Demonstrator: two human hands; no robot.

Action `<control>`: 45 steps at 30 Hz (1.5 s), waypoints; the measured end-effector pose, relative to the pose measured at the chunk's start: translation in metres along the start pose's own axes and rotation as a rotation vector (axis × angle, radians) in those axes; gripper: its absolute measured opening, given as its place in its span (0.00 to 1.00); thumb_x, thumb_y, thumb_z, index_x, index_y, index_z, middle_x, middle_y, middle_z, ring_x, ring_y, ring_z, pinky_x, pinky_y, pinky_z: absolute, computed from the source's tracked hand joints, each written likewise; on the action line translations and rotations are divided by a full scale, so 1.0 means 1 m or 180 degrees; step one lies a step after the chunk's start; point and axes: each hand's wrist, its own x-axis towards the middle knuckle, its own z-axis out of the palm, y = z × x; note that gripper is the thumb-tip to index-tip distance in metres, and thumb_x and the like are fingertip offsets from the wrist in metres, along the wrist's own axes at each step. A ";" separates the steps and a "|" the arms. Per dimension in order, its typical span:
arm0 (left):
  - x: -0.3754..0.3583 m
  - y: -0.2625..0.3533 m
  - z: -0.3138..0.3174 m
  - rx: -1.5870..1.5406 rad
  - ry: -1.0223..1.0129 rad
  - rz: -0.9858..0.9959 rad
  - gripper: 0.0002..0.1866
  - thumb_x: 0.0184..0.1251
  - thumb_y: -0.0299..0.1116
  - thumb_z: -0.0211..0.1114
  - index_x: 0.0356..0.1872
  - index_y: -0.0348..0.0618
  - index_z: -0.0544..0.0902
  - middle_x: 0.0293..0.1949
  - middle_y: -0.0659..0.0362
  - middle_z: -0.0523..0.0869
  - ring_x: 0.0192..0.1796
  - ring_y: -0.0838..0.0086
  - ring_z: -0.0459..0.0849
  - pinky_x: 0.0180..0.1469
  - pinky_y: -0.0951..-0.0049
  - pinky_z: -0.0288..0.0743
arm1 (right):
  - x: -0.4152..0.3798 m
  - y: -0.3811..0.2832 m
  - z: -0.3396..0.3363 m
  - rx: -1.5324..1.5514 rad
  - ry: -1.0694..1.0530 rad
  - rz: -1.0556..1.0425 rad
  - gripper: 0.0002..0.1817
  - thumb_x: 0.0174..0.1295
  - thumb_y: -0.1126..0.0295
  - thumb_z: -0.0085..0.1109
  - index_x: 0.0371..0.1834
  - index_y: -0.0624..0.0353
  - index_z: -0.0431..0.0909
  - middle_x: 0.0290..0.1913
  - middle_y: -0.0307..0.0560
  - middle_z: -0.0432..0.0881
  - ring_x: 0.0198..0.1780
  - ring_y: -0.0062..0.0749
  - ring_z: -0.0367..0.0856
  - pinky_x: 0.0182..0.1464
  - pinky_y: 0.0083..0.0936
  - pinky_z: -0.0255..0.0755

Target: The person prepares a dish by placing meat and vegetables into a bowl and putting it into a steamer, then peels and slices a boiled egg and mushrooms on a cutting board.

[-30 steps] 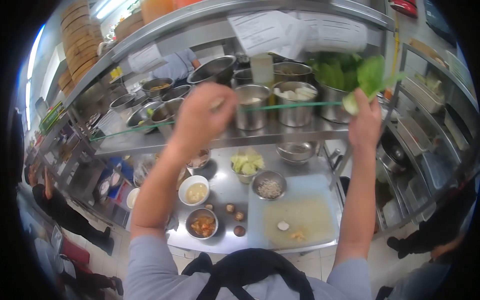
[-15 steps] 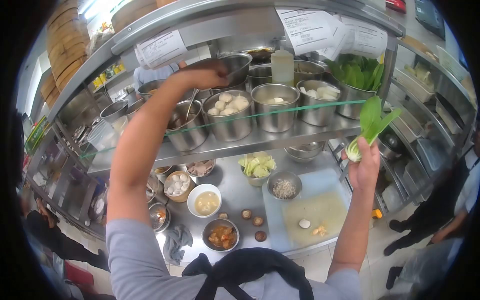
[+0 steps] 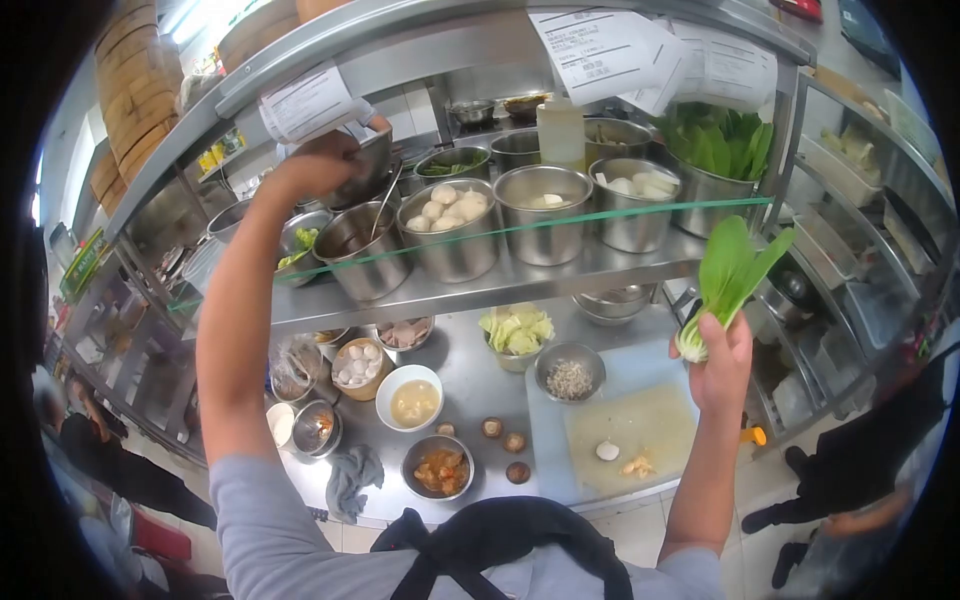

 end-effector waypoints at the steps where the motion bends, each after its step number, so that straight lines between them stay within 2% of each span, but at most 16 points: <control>1: -0.003 0.003 0.003 0.0015 -0.0016 0.0001 0.20 0.63 0.45 0.69 0.48 0.40 0.86 0.47 0.48 0.88 0.48 0.56 0.86 0.52 0.61 0.79 | -0.001 0.000 -0.004 0.0013 0.0011 0.0014 0.17 0.70 0.71 0.59 0.58 0.65 0.70 0.41 0.44 0.78 0.35 0.28 0.79 0.32 0.35 0.78; 3: -0.003 0.015 0.011 0.0714 0.1073 0.0484 0.19 0.61 0.42 0.71 0.47 0.40 0.87 0.47 0.47 0.89 0.48 0.56 0.86 0.54 0.61 0.78 | -0.006 0.000 -0.014 0.0053 0.0026 0.0095 0.19 0.69 0.69 0.61 0.59 0.65 0.70 0.41 0.44 0.78 0.34 0.28 0.79 0.32 0.35 0.78; 7: 0.055 0.068 0.023 -0.0519 0.0953 0.0872 0.21 0.60 0.44 0.71 0.48 0.39 0.87 0.41 0.45 0.89 0.45 0.55 0.87 0.52 0.61 0.79 | -0.021 -0.003 -0.030 0.0023 0.0082 0.0130 0.19 0.69 0.69 0.61 0.59 0.65 0.71 0.41 0.43 0.78 0.33 0.28 0.79 0.32 0.35 0.79; 9: 0.099 0.089 0.033 -0.0167 -0.0497 0.1204 0.20 0.61 0.44 0.72 0.47 0.41 0.88 0.34 0.49 0.88 0.38 0.62 0.86 0.46 0.61 0.80 | -0.029 -0.006 -0.036 -0.0005 0.0004 0.0183 0.20 0.68 0.68 0.63 0.58 0.66 0.71 0.42 0.44 0.78 0.33 0.29 0.80 0.32 0.34 0.80; 10: 0.103 0.101 0.033 -0.0154 -0.0509 0.1243 0.20 0.61 0.44 0.72 0.47 0.41 0.88 0.34 0.49 0.88 0.38 0.62 0.86 0.46 0.61 0.80 | -0.034 -0.007 -0.039 0.0000 0.0045 0.0173 0.20 0.68 0.68 0.63 0.58 0.66 0.71 0.42 0.44 0.78 0.33 0.29 0.80 0.32 0.34 0.80; 12: 0.110 0.129 0.024 -0.0055 -0.1649 0.0128 0.16 0.64 0.44 0.71 0.45 0.43 0.88 0.31 0.56 0.86 0.32 0.70 0.83 0.39 0.61 0.79 | -0.043 -0.010 -0.045 -0.0143 -0.0011 0.0228 0.22 0.66 0.66 0.64 0.58 0.67 0.72 0.42 0.46 0.79 0.33 0.30 0.82 0.33 0.33 0.81; 16: 0.144 0.109 0.050 -0.1418 -0.1691 -0.0431 0.16 0.64 0.47 0.72 0.39 0.44 0.88 0.29 0.62 0.84 0.27 0.75 0.79 0.33 0.65 0.75 | -0.057 -0.020 -0.070 -0.0402 0.0049 0.0282 0.25 0.66 0.63 0.64 0.60 0.69 0.71 0.42 0.47 0.80 0.34 0.31 0.83 0.33 0.32 0.81; 17: 0.158 0.110 0.041 -0.0868 -0.1798 -0.0381 0.20 0.62 0.49 0.74 0.47 0.45 0.89 0.40 0.55 0.91 0.40 0.67 0.89 0.44 0.67 0.86 | -0.060 -0.022 -0.076 -0.0397 0.0095 0.0272 0.25 0.66 0.63 0.64 0.60 0.69 0.71 0.42 0.47 0.80 0.34 0.31 0.83 0.33 0.32 0.81; 22: 0.161 0.157 0.056 0.0041 0.0024 0.1587 0.15 0.67 0.43 0.65 0.45 0.44 0.91 0.48 0.49 0.90 0.49 0.56 0.90 0.55 0.60 0.84 | -0.061 -0.023 -0.089 -0.0237 0.0308 0.0367 0.25 0.67 0.64 0.64 0.60 0.69 0.71 0.44 0.48 0.81 0.34 0.31 0.83 0.33 0.31 0.82; 25: 0.194 0.176 0.089 0.0763 -0.0554 0.0943 0.26 0.77 0.50 0.50 0.66 0.48 0.80 0.70 0.48 0.77 0.71 0.55 0.77 0.71 0.56 0.70 | -0.068 -0.022 -0.083 -0.0169 0.0356 0.0354 0.23 0.66 0.67 0.63 0.60 0.69 0.71 0.45 0.49 0.81 0.34 0.30 0.84 0.34 0.31 0.82; 27: 0.193 0.188 0.075 0.0735 -0.0950 0.1343 0.30 0.72 0.52 0.57 0.71 0.48 0.75 0.73 0.48 0.74 0.74 0.56 0.73 0.73 0.57 0.67 | -0.075 -0.025 -0.084 -0.0208 0.0408 0.0345 0.23 0.66 0.68 0.63 0.60 0.69 0.71 0.45 0.49 0.81 0.34 0.30 0.84 0.34 0.31 0.82; 29: 0.189 0.187 0.074 0.0551 -0.1044 0.1325 0.30 0.71 0.50 0.59 0.69 0.47 0.77 0.71 0.47 0.76 0.72 0.55 0.75 0.71 0.57 0.69 | -0.081 -0.023 -0.090 -0.0322 0.0426 0.0417 0.24 0.66 0.68 0.63 0.61 0.68 0.71 0.46 0.49 0.81 0.34 0.31 0.84 0.33 0.33 0.82; 32: 0.196 0.159 0.055 0.0229 -0.0525 0.0560 0.18 0.60 0.42 0.68 0.45 0.42 0.89 0.48 0.46 0.90 0.51 0.56 0.88 0.54 0.57 0.81 | -0.082 -0.016 -0.103 -0.0391 0.0579 0.0475 0.26 0.68 0.64 0.63 0.63 0.67 0.68 0.44 0.48 0.78 0.32 0.33 0.82 0.30 0.35 0.80; 34: 0.151 0.137 0.032 0.0462 0.0885 0.0581 0.12 0.53 0.36 0.72 0.39 0.48 0.91 0.40 0.50 0.90 0.44 0.57 0.88 0.49 0.59 0.82 | -0.077 -0.013 -0.103 -0.0402 0.0538 0.0452 0.24 0.68 0.65 0.61 0.62 0.66 0.68 0.43 0.47 0.78 0.31 0.32 0.80 0.29 0.34 0.80; 37: 0.107 0.087 0.011 0.1546 -0.0242 -0.0204 0.13 0.48 0.28 0.73 0.37 0.55 0.92 0.36 0.56 0.90 0.39 0.60 0.87 0.45 0.62 0.83 | -0.069 -0.009 -0.093 -0.0270 0.0522 0.0361 0.22 0.69 0.64 0.61 0.60 0.65 0.68 0.41 0.45 0.77 0.31 0.29 0.79 0.29 0.33 0.79; 45: 0.060 0.064 0.016 0.0703 -0.0099 -0.0626 0.18 0.65 0.35 0.63 0.49 0.32 0.86 0.53 0.41 0.87 0.57 0.51 0.87 0.59 0.57 0.80 | -0.059 0.008 -0.063 -0.0092 0.0060 0.0495 0.22 0.69 0.66 0.62 0.61 0.65 0.69 0.41 0.44 0.77 0.32 0.29 0.80 0.30 0.33 0.79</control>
